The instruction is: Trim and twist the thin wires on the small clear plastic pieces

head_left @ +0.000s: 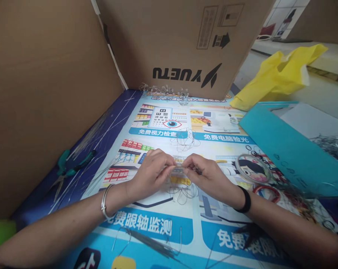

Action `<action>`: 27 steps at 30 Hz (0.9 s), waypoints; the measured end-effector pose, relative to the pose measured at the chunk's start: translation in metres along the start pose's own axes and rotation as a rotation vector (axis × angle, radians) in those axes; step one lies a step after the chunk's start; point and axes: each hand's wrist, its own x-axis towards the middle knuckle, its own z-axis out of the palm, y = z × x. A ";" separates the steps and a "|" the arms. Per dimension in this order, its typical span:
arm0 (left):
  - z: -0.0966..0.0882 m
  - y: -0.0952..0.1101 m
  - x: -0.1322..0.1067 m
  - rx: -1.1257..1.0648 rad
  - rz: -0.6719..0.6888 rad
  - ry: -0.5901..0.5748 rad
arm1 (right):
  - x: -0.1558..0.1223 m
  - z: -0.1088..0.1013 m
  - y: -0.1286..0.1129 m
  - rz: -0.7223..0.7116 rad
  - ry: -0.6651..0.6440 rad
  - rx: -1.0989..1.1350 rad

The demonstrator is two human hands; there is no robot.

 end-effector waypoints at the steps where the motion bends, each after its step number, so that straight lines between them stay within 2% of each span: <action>1: 0.001 0.000 -0.001 0.006 -0.001 -0.003 | 0.000 0.000 0.001 -0.013 0.004 -0.010; 5: 0.003 -0.002 -0.003 0.008 -0.024 -0.014 | -0.001 -0.001 0.001 -0.096 0.021 -0.078; 12: 0.002 -0.001 -0.003 -0.104 -0.204 -0.012 | 0.000 -0.002 -0.002 -0.243 0.017 -0.172; 15: 0.001 0.000 -0.002 -0.077 -0.151 -0.011 | 0.000 -0.003 -0.002 -0.232 -0.003 -0.177; 18: -0.001 0.000 -0.002 -0.011 -0.035 -0.005 | -0.001 -0.002 -0.003 -0.123 -0.023 -0.149; 21: -0.002 -0.001 -0.002 0.033 0.014 0.011 | -0.002 -0.001 -0.004 -0.033 -0.048 -0.099; 27: -0.001 0.000 -0.001 0.064 0.034 -0.004 | 0.001 0.001 -0.005 -0.096 -0.036 -0.148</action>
